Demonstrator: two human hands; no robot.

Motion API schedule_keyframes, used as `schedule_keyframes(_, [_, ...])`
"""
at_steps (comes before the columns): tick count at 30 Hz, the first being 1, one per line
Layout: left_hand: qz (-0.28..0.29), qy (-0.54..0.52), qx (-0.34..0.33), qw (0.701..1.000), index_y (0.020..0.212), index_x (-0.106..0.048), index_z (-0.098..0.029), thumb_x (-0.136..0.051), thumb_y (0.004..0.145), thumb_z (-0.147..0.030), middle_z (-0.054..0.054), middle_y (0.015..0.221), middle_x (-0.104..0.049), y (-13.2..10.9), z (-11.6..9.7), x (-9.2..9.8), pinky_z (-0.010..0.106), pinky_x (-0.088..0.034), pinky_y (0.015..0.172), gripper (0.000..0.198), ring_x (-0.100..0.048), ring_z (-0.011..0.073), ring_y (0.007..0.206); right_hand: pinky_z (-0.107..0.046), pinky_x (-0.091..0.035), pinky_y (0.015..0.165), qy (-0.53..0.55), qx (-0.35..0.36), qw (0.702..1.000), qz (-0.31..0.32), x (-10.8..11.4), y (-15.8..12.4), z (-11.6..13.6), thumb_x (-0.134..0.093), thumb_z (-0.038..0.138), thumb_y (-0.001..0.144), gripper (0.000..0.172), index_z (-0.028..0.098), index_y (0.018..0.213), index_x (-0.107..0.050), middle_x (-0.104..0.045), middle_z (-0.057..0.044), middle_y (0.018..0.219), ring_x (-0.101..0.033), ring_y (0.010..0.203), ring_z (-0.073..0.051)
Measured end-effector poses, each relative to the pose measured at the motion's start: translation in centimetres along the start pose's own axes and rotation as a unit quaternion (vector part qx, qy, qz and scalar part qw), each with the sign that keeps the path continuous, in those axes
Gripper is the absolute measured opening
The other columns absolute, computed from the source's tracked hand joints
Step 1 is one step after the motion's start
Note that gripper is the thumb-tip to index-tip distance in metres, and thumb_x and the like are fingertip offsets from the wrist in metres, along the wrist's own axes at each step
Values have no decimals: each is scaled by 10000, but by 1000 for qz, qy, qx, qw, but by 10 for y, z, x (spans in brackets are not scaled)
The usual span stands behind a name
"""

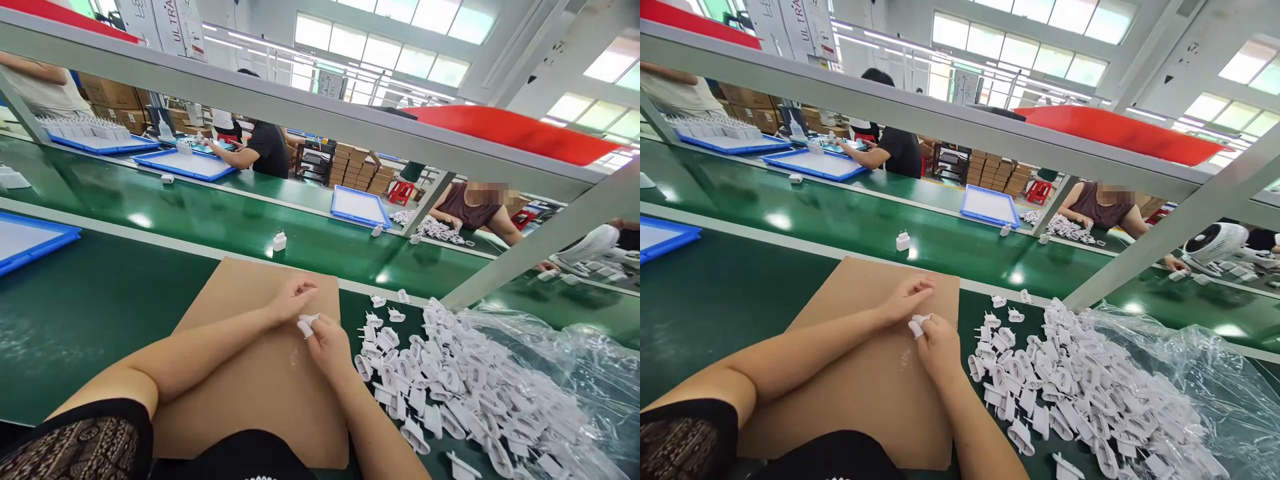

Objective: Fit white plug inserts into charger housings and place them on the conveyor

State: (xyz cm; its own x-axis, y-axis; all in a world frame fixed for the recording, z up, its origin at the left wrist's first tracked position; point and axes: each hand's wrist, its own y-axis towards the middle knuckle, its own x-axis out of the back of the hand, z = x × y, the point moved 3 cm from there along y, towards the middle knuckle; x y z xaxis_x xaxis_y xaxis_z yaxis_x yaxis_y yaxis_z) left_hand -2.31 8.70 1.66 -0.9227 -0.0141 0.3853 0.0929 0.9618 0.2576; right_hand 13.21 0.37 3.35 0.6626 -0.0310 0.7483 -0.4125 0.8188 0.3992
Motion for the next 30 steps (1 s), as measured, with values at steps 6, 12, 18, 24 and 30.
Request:
schedule_keyframes(6, [120, -136, -1, 983, 914, -718, -139, -620, 920, -490, 89, 924, -711, -18, 5, -11, 323, -520, 829, 365, -641, 203, 876, -300, -449, 714, 62, -62, 992, -91, 15, 1, -8, -387, 360, 1071, 413, 205, 828, -682, -664, -61, 872, -595, 789, -182])
schedule_keyframes(12, [82, -159, -51, 983, 1238, -642, -183, -651, 916, -411, 108, 1133, -658, -19, 6, -6, 320, -519, 824, 394, -623, 204, 976, -444, -446, 1061, 70, -44, 992, -97, 12, 0, -12, -372, 312, 1069, 403, 256, 1370, -634, -642, -85, 1355, -540, 1236, -248])
schedule_keyframes(18, [35, -62, -242, 968, 1360, -577, -227, -656, 870, -270, 132, 1325, -559, -27, -13, 4, 461, -500, 1033, 498, -565, 264, 1194, -487, -445, 1056, 53, -62, 996, -38, 9, 3, -23, -349, 248, 1034, 413, 235, 1240, -706, -634, -108, 1320, -520, 1229, -271])
schedule_keyframes(24, [69, 63, -363, 927, 1313, -625, -243, -633, 865, -207, 122, 1356, -581, -39, -26, -4, 470, -459, 1106, 450, -547, 274, 1238, -478, -476, 959, 42, -68, 996, -34, 12, 4, -26, -439, 228, 982, 348, 245, 776, -718, -681, -97, 1072, -520, 1088, -278])
schedule_keyframes(30, [51, 149, -400, 903, 1281, -652, -244, -622, 908, -220, 104, 1350, -604, -40, -18, -7, 465, -440, 1120, 376, -530, 269, 1245, -503, -449, 1049, 49, -47, 998, -4, 14, 5, -25, -479, 221, 987, 321, 253, 867, -775, -666, -57, 1337, -489, 1216, -286])
